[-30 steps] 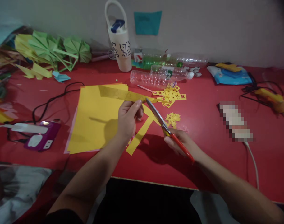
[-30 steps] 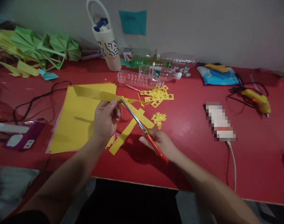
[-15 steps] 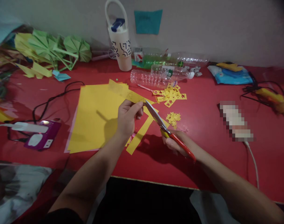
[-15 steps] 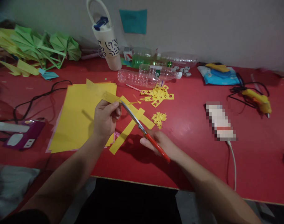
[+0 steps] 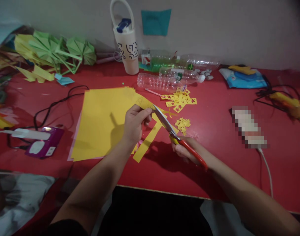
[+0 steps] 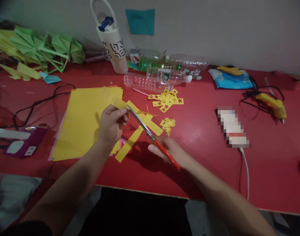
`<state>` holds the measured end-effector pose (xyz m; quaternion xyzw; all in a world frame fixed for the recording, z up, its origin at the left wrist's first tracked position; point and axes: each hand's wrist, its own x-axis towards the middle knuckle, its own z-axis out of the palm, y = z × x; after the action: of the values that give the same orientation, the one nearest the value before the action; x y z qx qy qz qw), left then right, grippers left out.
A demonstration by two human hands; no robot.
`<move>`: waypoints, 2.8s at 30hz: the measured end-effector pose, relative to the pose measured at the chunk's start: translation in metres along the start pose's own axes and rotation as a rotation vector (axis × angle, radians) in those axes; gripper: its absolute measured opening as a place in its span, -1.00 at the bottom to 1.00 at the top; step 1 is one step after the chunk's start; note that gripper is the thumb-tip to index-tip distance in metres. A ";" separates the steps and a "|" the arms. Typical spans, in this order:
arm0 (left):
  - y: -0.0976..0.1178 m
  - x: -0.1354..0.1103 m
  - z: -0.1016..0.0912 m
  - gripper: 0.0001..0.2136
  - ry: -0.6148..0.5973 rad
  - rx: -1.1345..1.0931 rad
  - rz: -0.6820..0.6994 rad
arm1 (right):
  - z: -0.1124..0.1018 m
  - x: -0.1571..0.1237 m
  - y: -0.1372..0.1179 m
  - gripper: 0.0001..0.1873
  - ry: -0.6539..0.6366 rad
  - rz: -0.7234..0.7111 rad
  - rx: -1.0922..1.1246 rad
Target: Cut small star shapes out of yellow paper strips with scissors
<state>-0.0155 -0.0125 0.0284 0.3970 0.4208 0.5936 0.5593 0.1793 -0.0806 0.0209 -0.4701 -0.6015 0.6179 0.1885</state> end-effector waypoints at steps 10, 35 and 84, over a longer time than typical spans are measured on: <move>-0.002 0.000 -0.002 -0.86 -0.007 0.045 0.021 | -0.001 0.000 0.001 -0.36 0.011 0.014 0.002; 0.001 0.007 -0.010 -0.91 -0.050 0.085 0.029 | -0.002 -0.001 0.001 -0.41 0.002 0.059 0.012; -0.002 0.003 -0.010 -0.83 -0.065 0.071 -0.018 | -0.004 0.002 0.016 -0.36 0.004 -0.079 -0.001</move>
<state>-0.0242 -0.0105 0.0230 0.4318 0.4271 0.5600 0.5635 0.1870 -0.0802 0.0058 -0.4470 -0.6195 0.6089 0.2138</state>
